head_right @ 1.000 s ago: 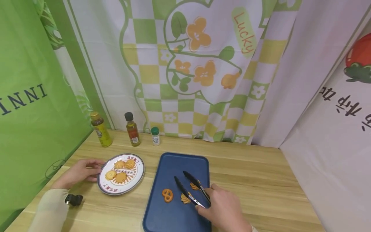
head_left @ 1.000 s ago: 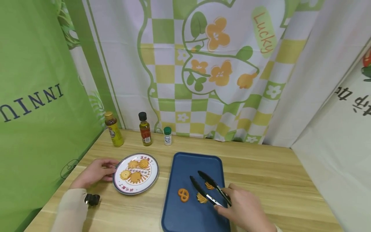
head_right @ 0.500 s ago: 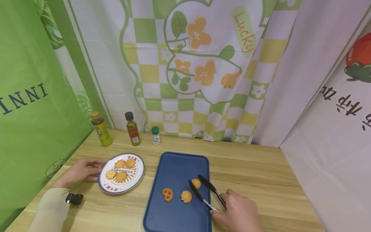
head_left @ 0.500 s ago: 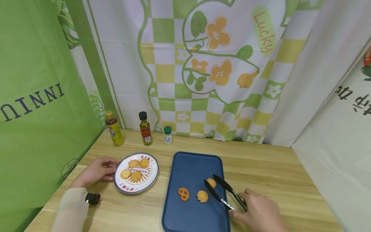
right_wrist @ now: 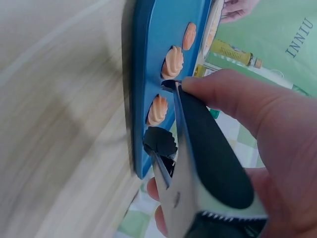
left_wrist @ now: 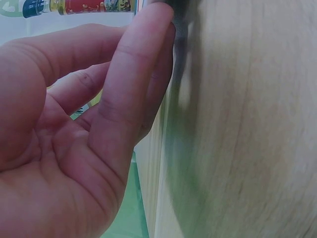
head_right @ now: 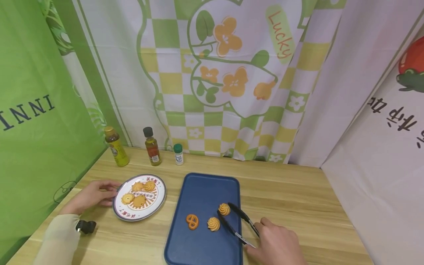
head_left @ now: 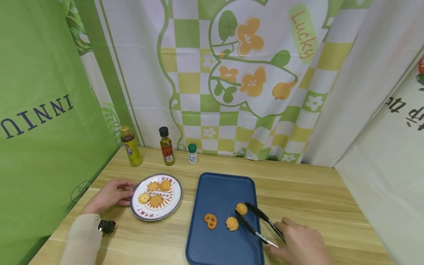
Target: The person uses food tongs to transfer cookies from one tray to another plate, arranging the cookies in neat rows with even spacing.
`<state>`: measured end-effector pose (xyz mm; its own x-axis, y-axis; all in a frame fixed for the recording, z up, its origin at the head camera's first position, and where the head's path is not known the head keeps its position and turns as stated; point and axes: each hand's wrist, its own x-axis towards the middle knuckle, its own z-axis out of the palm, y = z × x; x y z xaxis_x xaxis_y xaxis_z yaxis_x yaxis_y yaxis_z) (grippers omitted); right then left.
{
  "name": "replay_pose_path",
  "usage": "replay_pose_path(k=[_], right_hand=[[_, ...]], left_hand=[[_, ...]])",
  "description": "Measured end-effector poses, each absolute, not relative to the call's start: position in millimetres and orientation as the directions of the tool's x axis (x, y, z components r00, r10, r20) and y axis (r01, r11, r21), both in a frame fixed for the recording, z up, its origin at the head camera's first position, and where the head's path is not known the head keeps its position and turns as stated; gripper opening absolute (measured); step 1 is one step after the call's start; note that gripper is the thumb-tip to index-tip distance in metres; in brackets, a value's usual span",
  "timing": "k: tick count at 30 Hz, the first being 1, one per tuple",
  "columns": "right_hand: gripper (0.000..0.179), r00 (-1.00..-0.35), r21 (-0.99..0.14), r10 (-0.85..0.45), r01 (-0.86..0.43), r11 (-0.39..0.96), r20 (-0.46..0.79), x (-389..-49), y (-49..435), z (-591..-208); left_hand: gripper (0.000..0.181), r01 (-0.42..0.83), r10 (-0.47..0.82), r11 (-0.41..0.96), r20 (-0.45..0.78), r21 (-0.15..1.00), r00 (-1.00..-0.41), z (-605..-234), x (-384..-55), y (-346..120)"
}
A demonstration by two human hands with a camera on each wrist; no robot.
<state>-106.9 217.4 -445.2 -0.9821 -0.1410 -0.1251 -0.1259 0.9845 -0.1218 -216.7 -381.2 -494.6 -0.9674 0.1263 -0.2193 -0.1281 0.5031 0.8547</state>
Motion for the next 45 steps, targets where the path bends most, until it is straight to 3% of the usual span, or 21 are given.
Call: replay_pose_path(k=[11,45], right_hand=[[0.058,-0.981,-0.104,-0.169,-0.159,0.982,-0.092,-112.6,214.2,-442.3],[0.056,-0.978,-0.083,-0.208,-0.208,0.975,0.000,-117.0,212.3,-442.9]], left_hand=[[0.043,-0.136,0.129,0.493,-0.227,0.860,-0.965,-489.8,-213.5,-377.6],[0.044,-0.156,0.110,0.486,-0.238,0.860,-0.965,-490.7,-213.4,-377.6]])
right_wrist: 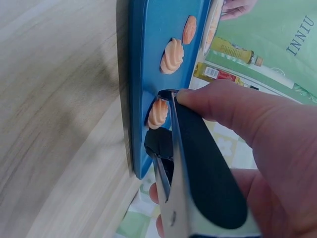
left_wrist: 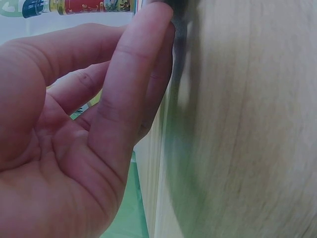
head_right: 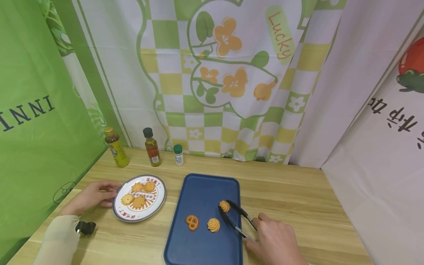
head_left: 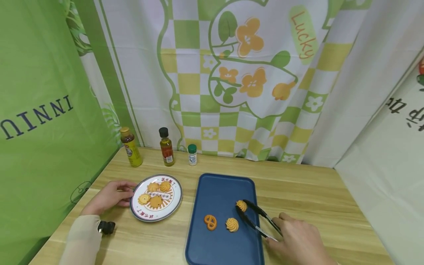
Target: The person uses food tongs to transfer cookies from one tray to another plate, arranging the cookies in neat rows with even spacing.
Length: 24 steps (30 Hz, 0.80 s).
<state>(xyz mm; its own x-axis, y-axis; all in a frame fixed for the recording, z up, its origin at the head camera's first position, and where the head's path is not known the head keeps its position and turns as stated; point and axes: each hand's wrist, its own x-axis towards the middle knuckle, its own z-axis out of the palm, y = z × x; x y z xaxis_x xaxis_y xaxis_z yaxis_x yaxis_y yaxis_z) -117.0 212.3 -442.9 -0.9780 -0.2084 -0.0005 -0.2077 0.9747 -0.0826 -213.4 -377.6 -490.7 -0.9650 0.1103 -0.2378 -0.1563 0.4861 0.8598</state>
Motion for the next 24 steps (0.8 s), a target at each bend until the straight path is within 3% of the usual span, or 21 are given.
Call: replay_pose_path(k=[24], right_hand=[[0.049,-0.929,-0.075,-0.344,-0.356,0.931,0.140,-133.0,149.5,-434.2]], left_hand=[[0.043,-0.150,0.110,0.489,-0.231,0.859,-0.967,-491.5,-213.0,-378.2]])
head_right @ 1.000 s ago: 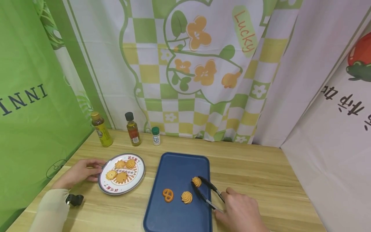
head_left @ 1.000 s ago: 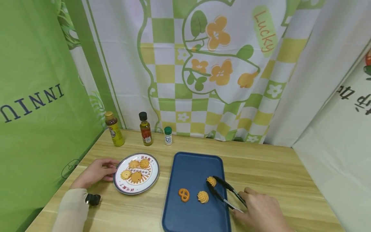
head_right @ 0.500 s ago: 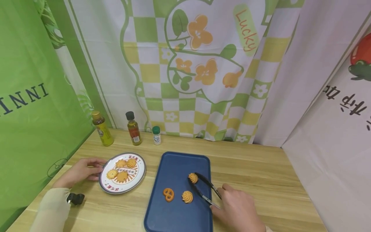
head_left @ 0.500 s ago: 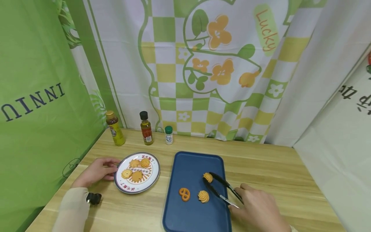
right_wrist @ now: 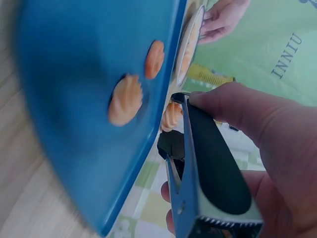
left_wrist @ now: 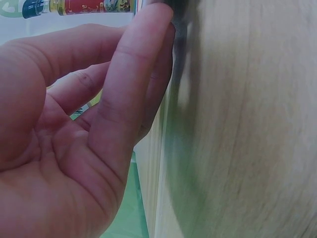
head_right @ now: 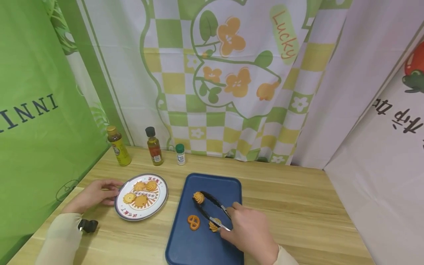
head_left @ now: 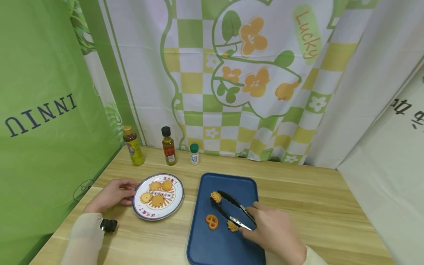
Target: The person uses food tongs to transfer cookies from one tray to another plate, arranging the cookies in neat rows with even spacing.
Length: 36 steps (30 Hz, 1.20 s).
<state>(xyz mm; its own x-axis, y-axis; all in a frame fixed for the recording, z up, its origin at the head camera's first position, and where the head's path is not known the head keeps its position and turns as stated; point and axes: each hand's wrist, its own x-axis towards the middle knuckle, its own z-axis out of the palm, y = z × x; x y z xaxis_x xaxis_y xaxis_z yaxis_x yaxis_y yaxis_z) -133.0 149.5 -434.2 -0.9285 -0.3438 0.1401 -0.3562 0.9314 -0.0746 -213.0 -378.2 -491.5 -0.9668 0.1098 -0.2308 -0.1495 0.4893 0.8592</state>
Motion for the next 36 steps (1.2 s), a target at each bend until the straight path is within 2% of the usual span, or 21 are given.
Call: replay_pose_path(k=[10,21,36], right_hand=[[0.042,-0.849,-0.144,-0.477,-0.514,0.846,0.228,-144.5,103.4,-435.0],[0.035,-0.798,-0.166,-0.533,-0.588,0.792,0.282,-160.6,61.7,-438.8],[0.037,-0.806,-0.131,-0.550,-0.583,0.802,0.221,-180.6,27.5,-446.8]], left_hand=[[0.044,-0.139,0.121,0.487,-0.224,0.862,-0.967,-491.6,-214.3,-380.3],[0.045,-0.131,0.137,0.472,-0.219,0.872,-0.966,-491.8,-214.8,-379.4],[0.045,-0.127,0.136,0.467,-0.213,0.875,-0.968,-493.3,-214.5,-380.8]])
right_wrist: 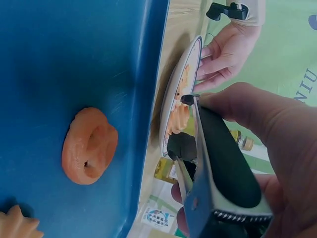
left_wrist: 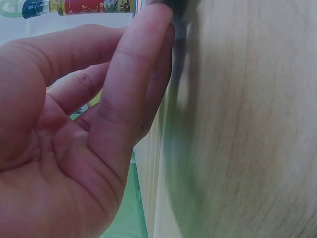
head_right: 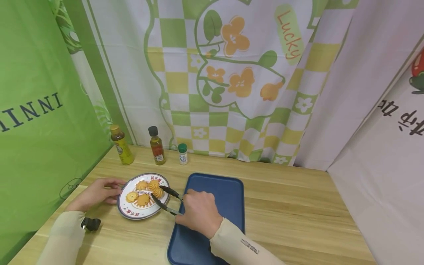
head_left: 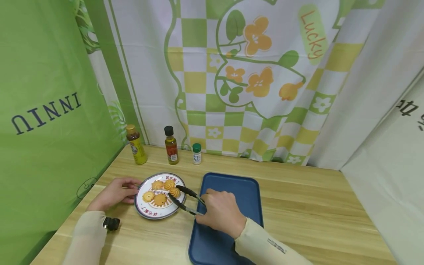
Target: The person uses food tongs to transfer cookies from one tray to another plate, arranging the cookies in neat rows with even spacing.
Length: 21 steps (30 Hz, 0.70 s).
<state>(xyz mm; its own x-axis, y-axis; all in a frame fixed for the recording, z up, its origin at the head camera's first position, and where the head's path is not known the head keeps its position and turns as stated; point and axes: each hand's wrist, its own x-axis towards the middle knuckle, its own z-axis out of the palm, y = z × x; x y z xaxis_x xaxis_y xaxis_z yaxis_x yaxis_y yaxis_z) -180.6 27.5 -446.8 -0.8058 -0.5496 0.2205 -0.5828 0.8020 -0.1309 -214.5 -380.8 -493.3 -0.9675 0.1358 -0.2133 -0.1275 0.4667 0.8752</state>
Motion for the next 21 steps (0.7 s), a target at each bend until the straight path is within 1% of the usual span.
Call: replay_pose_path(k=[14,21], right_hand=[[0.042,-0.823,-0.112,-0.546,-0.564,0.818,0.153,-181.6,24.6,-445.8],[0.052,-0.843,-0.126,-0.526,-0.537,0.834,0.112,-181.9,23.9,-443.7]], left_hand=[[0.046,-0.140,0.128,0.465,-0.223,0.874,-0.966,-490.3,-213.7,-377.1],[0.045,-0.137,0.131,0.461,-0.220,0.877,-0.967,-489.1,-212.4,-375.8]])
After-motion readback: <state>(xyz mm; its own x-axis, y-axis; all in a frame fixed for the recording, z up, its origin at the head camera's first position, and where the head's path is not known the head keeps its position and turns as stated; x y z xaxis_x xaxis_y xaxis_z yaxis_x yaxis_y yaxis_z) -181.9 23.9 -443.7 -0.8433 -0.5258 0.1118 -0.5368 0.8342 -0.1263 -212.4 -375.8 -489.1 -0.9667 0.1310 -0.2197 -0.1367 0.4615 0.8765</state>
